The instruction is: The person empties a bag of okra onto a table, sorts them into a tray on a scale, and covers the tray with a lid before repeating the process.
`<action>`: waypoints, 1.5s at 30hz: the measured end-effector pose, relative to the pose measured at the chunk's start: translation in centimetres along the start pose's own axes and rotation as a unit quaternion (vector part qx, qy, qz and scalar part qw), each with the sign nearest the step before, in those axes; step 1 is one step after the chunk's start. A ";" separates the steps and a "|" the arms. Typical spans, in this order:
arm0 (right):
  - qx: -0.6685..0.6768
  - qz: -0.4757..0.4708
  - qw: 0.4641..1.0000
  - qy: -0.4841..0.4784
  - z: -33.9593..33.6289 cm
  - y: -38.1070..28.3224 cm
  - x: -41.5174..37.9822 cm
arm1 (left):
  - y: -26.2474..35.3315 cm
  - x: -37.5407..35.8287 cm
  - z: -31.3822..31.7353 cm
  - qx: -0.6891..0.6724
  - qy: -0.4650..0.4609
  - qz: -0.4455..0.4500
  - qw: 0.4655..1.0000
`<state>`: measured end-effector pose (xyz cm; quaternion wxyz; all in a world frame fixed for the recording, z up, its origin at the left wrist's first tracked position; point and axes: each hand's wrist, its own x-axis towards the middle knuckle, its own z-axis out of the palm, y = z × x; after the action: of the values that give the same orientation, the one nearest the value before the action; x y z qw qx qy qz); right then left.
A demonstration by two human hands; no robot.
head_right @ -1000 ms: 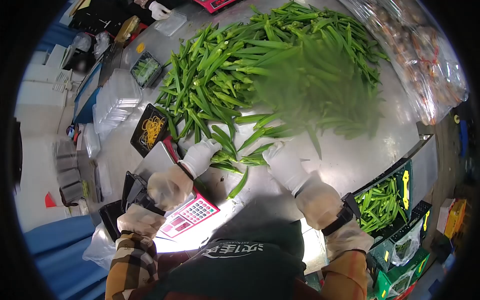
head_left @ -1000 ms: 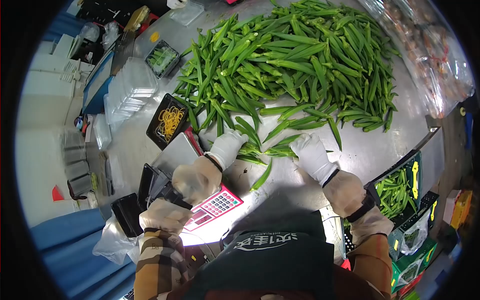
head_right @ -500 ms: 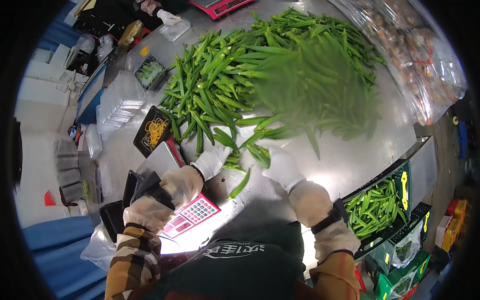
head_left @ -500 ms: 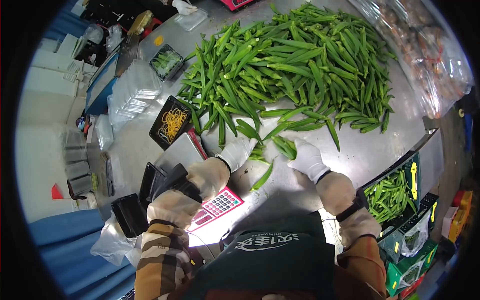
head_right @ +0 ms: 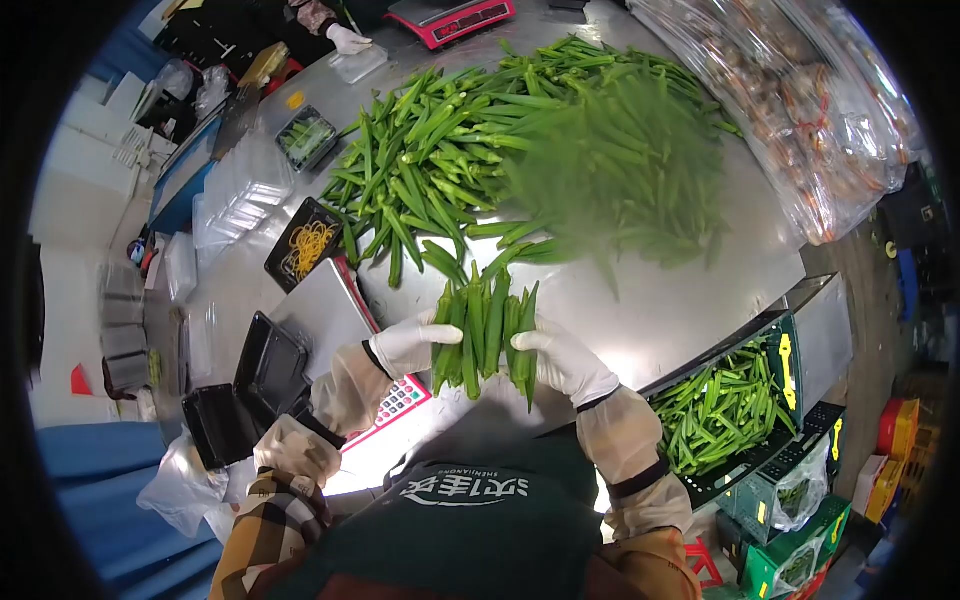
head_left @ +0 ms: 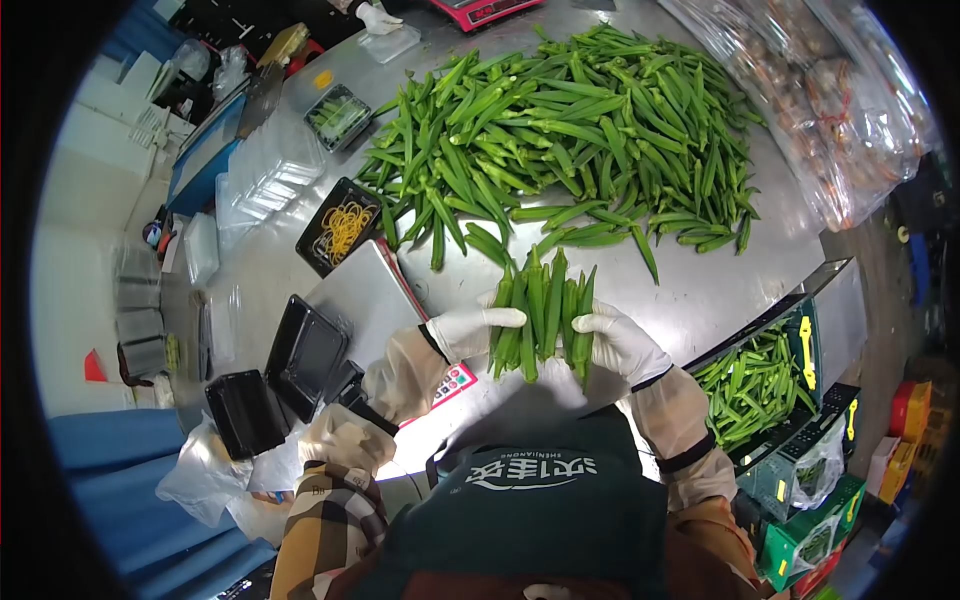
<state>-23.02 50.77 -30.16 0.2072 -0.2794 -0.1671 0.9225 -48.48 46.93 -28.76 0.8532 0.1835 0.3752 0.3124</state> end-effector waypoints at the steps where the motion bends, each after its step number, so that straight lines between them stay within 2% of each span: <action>1: -0.004 0.010 1.000 -0.007 0.0 0.4 -0.2 | -0.1 -0.5 0.1 -0.019 0.004 -0.013 1.000; 5: 0.018 -0.008 1.000 0.003 2.5 1.2 -1.5 | -1.2 -2.1 -0.1 -0.068 0.000 -0.020 0.997; 10: 0.006 -0.003 0.998 -0.070 3.2 2.2 -2.3 | -1.8 -3.9 -0.1 -0.117 -0.020 0.021 0.993; 13: -0.004 -0.004 0.996 -0.087 4.4 2.7 -2.4 | -2.2 -5.5 0.1 -0.134 0.019 0.066 0.989; 16: 0.000 0.002 0.996 -0.093 6.1 3.3 -2.5 | -1.8 -7.4 0.2 -0.166 0.024 0.064 0.984; 17: 0.002 0.005 0.995 -0.097 6.8 3.3 -2.2 | -2.1 -7.3 -0.9 -0.168 0.053 0.065 0.982; 20: -0.003 0.004 0.994 -0.113 8.7 4.0 -1.1 | -1.1 -9.4 -0.9 -0.173 0.016 0.106 0.979; 24: -0.009 0.023 0.993 -0.118 11.7 5.6 0.9 | 0.5 -13.8 -2.0 -0.170 0.026 0.107 0.979; 25: -0.005 0.025 0.993 -0.116 12.4 6.4 1.9 | 0.9 -14.8 -2.1 -0.139 0.036 0.142 0.979; 28: 0.014 0.014 0.991 -0.129 17.1 9.2 5.4 | 3.4 -19.4 -2.2 -0.060 0.174 0.138 0.973; 29: 0.022 0.004 0.990 -0.136 19.3 10.4 6.7 | 4.1 -20.8 -4.0 -0.025 0.110 0.155 0.981; 31: 0.022 0.022 0.993 -0.110 22.0 13.1 9.9 | 6.0 -24.2 -7.4 -0.278 0.036 0.080 0.956; 32: 0.016 0.028 0.995 -0.089 23.4 14.4 11.5 | 6.7 -24.9 -9.3 0.070 0.217 0.118 0.966; 33: 0.018 0.001 0.996 -0.082 24.2 16.3 13.8 | 7.7 -26.5 -9.3 -0.062 0.202 0.124 0.969; 34: 0.020 -0.027 0.997 -0.073 25.3 17.9 15.7 | 8.3 -27.3 -10.9 0.128 0.241 0.102 0.957; 36: 0.052 -0.017 0.998 -0.031 28.8 19.4 17.2 | 9.3 -29.2 -10.8 0.135 0.298 0.068 0.943; 38: 0.048 0.011 0.997 -0.066 30.5 19.9 18.2 | 9.3 -30.1 -9.8 0.179 0.337 0.065 0.922; 39: 0.015 0.053 0.997 -0.050 30.6 19.7 18.3 | 8.9 -30.2 -9.4 0.198 0.356 0.062 0.911; 40: -0.020 0.095 0.995 -0.033 30.2 19.2 18.1 | 8.7 -30.1 -9.4 0.283 0.364 0.055 0.886; 41: -0.054 0.137 0.989 -0.015 29.8 18.5 17.7 | 8.1 -30.2 -10.7 0.305 0.378 0.018 0.874; 42: -0.083 0.133 0.988 0.002 29.6 17.4 16.3 | 7.4 -30.2 -12.1 0.326 0.391 -0.019 0.860; 43: -0.126 0.088 0.983 -0.101 28.0 16.8 16.0 | 8.0 -31.1 -11.2 0.352 0.403 -0.042 0.844; 44: -0.056 0.096 0.994 0.000 26.5 15.8 15.4 | 7.5 -31.9 -13.0 0.338 0.383 -0.015 0.860; 45: -0.043 0.077 0.996 -0.034 24.2 14.1 14.9 | 7.3 -33.1 -14.0 0.326 0.387 0.016 0.862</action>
<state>-52.55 41.04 -23.68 0.1175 -0.2687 -0.1912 0.9367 -79.28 31.20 -16.52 0.5254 0.3213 0.7529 0.2319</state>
